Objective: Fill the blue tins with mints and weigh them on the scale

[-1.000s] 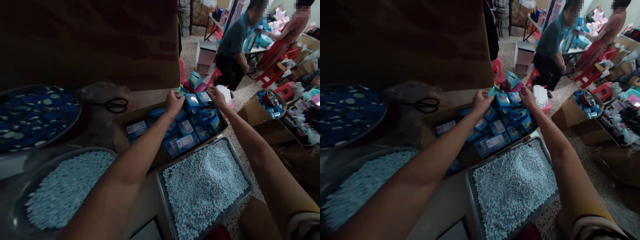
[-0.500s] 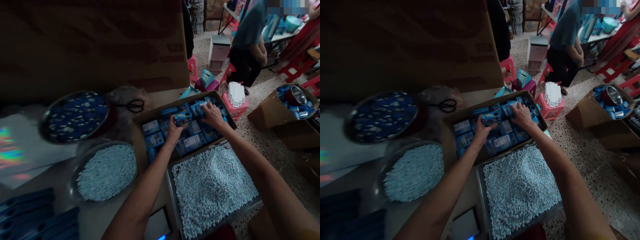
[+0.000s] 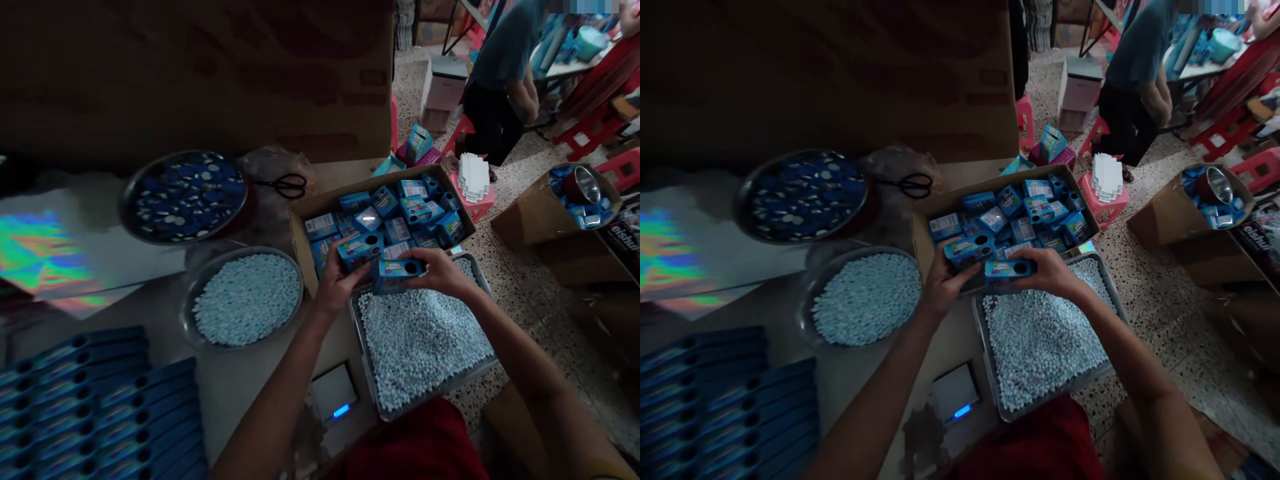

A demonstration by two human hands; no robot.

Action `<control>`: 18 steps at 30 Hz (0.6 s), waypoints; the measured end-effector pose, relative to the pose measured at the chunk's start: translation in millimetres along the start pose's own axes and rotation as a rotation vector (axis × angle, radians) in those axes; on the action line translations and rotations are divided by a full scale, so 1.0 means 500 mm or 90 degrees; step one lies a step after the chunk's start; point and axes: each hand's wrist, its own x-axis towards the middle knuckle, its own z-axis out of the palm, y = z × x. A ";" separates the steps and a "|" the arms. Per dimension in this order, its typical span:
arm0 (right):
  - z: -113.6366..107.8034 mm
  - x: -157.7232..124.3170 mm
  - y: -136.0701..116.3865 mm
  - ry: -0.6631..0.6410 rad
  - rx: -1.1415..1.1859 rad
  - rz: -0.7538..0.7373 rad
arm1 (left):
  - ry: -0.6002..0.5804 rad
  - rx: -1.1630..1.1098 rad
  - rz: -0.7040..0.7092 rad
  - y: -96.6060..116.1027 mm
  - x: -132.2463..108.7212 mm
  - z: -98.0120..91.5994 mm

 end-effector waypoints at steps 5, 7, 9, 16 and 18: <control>0.054 -0.059 -0.004 0.012 0.082 0.041 | -0.117 -0.071 -0.105 -0.007 -0.100 -0.004; 0.081 -0.083 0.008 0.032 0.096 0.081 | -0.146 -0.118 -0.132 -0.029 -0.142 -0.003; 0.113 -0.114 0.030 0.042 0.123 0.131 | -0.185 -0.123 -0.149 -0.059 -0.189 -0.001; 0.248 -0.263 0.122 0.034 0.181 0.272 | -0.212 0.060 -0.281 -0.168 -0.353 -0.009; 0.273 -0.297 0.135 0.043 0.155 0.288 | -0.230 0.079 -0.302 -0.191 -0.379 -0.010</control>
